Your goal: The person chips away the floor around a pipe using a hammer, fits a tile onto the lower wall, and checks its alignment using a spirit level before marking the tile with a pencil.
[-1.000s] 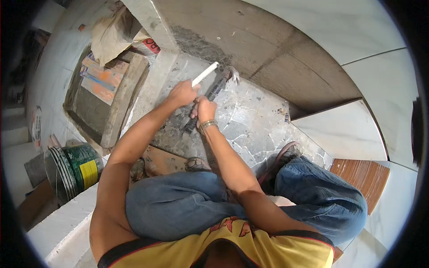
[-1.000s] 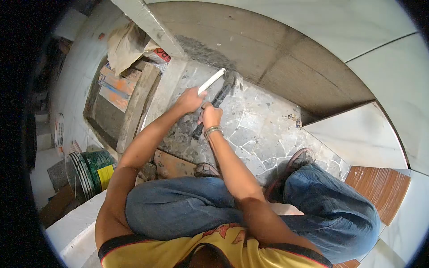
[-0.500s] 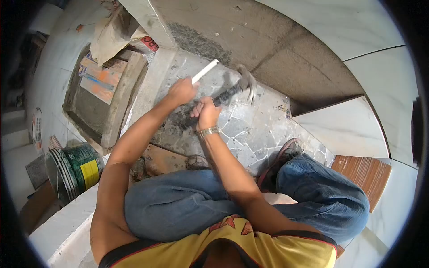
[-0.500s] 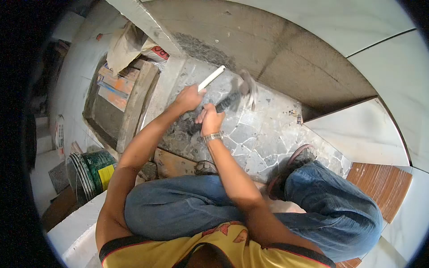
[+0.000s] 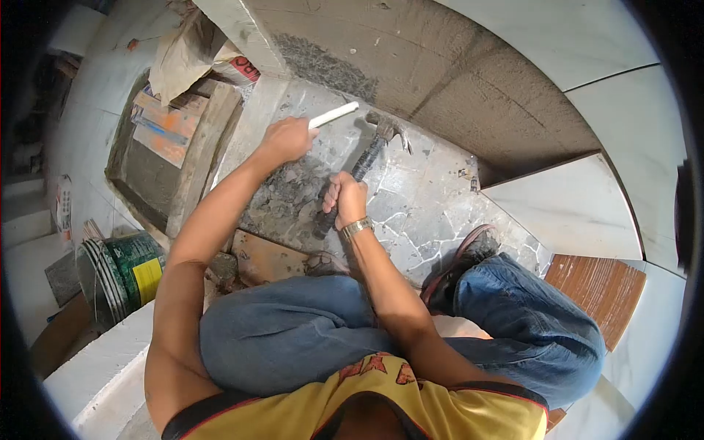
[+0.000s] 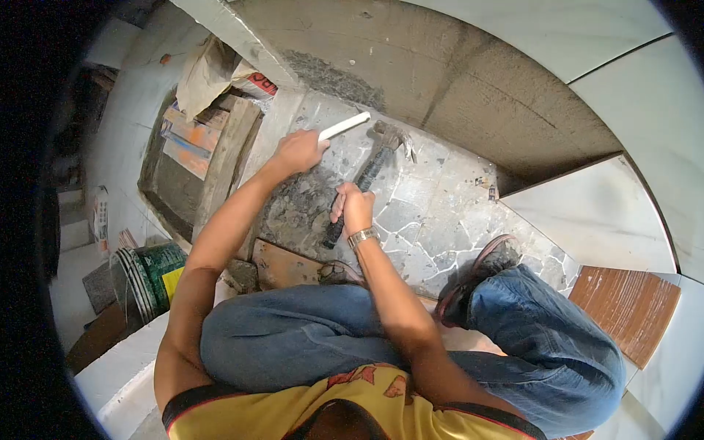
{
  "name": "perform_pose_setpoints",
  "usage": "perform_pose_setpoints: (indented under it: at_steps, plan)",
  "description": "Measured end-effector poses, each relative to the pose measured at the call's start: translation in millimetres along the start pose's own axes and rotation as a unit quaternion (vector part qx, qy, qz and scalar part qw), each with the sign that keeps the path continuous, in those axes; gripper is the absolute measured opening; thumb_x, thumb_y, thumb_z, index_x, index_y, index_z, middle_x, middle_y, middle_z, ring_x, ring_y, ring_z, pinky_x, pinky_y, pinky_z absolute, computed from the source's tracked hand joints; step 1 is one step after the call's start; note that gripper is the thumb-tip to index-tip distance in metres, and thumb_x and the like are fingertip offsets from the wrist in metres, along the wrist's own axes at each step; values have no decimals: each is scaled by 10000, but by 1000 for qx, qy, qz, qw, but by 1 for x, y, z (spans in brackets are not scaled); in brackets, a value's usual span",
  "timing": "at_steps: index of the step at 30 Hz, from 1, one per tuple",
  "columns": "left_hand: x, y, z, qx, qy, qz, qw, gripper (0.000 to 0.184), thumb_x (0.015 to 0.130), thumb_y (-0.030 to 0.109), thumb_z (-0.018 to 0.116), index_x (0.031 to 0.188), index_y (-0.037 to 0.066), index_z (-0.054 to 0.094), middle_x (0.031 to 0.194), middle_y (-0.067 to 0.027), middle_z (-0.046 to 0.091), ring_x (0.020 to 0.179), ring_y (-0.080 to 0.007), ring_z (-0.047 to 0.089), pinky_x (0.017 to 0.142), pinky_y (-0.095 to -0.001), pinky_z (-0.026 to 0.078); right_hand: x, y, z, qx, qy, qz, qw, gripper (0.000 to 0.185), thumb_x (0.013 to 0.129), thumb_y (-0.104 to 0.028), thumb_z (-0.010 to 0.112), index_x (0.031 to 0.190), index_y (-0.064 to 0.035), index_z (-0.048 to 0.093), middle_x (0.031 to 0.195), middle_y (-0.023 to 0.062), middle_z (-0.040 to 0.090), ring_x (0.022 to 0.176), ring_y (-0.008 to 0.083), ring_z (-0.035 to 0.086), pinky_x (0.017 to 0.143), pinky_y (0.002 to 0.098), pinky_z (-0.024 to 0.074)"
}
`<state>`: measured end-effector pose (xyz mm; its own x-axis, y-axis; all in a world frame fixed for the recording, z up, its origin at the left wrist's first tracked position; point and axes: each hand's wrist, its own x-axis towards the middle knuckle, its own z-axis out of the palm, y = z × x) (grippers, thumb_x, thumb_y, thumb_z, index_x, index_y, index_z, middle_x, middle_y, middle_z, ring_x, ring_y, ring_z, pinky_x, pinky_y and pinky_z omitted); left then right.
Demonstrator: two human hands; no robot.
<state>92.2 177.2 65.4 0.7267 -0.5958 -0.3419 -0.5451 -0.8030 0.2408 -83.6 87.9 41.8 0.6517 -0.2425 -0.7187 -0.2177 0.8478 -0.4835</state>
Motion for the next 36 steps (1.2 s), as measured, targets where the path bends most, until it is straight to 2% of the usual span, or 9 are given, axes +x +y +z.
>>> perform_pose_setpoints:
  at_steps: [5,8,14,17,20,24,29,33,36]
  plan:
    - [-17,-17,0,-38,20,-108,993,419,979,386,546,1085,0,669,1047,-261,698,1014,-442,666,889,-541,509,-9,-1,-5,-21,-14,1,1000,290,873,-133,548,607,-111,434,509,35,392,393,181,395,369,358,333]
    - [-9,-16,-5,-55,-19,-72,996,434,989,405,539,1123,4,640,1013,-284,689,1003,-485,647,872,-572,490,5,6,-5,-23,-13,-20,999,300,865,-137,552,598,-116,415,508,36,382,396,179,379,377,356,324]
    - [5,-17,7,-43,-5,-24,999,420,999,395,527,1147,12,618,1017,-278,687,1000,-482,646,873,-578,487,3,1,16,46,-10,-8,999,326,850,-159,562,580,-124,384,503,36,350,418,189,364,415,364,327]
    - [6,-25,11,-54,6,-10,998,424,998,396,529,1148,9,617,1003,-287,684,989,-487,644,876,-576,488,8,12,21,109,-5,-73,991,294,852,-128,568,600,-85,421,504,60,397,397,207,408,389,383,359]
    - [12,-33,13,-74,12,-4,997,411,996,386,537,1128,6,622,994,-296,682,978,-494,643,870,-574,490,24,22,44,109,30,-92,989,307,841,-170,565,586,-110,405,517,46,364,426,215,368,427,394,348]
    - [10,-30,6,-72,10,-14,997,404,991,379,550,1103,0,633,980,-303,680,972,-503,640,858,-567,495,50,23,59,-6,34,-22,999,291,837,-138,580,596,-86,426,507,48,371,407,205,375,417,371,358]
    - [9,-25,2,-67,2,-22,998,418,989,388,553,1095,-7,639,968,-314,677,967,-512,638,856,-563,497,11,26,65,148,-2,-146,978,266,841,-131,589,620,-66,456,532,59,390,424,206,389,425,374,367]
    - [8,-13,3,-75,12,-49,996,430,986,389,553,1082,-22,637,974,-315,675,977,-507,637,866,-573,490,56,16,72,45,43,-5,998,261,844,-127,578,626,-71,444,540,56,378,437,203,379,433,389,374]
    - [9,-7,7,-61,14,-58,996,432,983,384,555,1077,-29,641,992,-311,676,993,-502,640,875,-573,493,30,-3,58,20,34,-58,998,248,841,-129,578,637,-73,449,537,44,377,438,199,382,432,399,373]
